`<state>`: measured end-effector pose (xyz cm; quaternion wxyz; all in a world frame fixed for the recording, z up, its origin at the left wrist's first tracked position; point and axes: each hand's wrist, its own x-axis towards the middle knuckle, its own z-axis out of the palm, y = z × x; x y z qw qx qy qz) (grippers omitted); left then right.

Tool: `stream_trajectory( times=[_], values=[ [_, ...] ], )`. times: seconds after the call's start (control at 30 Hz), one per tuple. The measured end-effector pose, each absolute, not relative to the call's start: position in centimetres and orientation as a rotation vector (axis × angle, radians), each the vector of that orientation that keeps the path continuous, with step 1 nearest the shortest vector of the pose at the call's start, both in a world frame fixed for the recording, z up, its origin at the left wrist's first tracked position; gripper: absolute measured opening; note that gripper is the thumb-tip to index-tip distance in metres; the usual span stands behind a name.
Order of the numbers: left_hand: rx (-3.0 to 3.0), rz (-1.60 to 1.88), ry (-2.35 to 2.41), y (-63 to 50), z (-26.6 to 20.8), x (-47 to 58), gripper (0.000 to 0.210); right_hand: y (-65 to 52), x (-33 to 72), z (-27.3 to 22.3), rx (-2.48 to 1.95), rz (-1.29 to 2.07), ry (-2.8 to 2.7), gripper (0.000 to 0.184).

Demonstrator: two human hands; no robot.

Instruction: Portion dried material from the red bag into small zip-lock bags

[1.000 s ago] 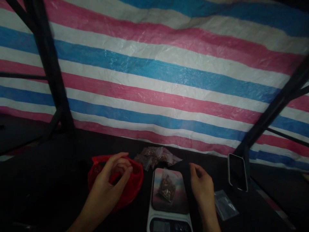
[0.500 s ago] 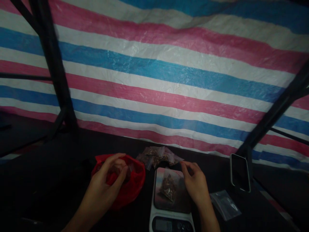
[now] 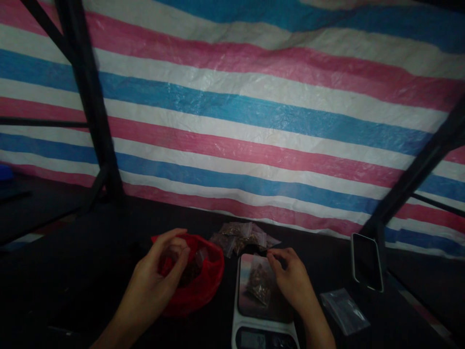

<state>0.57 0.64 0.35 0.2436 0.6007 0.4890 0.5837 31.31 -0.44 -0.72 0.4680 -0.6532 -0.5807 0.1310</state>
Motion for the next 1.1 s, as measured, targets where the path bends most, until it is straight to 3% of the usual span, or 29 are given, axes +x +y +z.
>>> stream_trajectory(
  times=[0.37, 0.57, 0.7, 0.87, 1.1],
  values=[
    [1.592, 1.574, 1.311, 0.2, 1.0, 0.1, 0.038, -0.8, 29.4, 1.9, -1.476, 0.445, -1.519, 0.018],
    [1.423, 1.242, 1.075, -1.1, 1.7, 2.1, 0.066, -1.5, 20.9, 5.5, -1.090, 0.670, -1.629, 0.013],
    [1.308, 1.117, 0.926, -0.3, 1.6, 1.4, 0.043, -0.5, 16.3, 4.8, -1.049, 0.698, -1.574, 0.019],
    [1.332, 1.231, 1.222, 0.9, 1.1, -2.2, 0.032, 1.4, 15.2, 1.4, -1.530, 0.461, -1.775, 0.013],
    [1.406, 1.245, 1.457, 0.8, -1.4, -2.6, 0.016, 1.7, 14.1, -0.4, -1.614, 0.338, -1.884, 0.038]
  ],
)
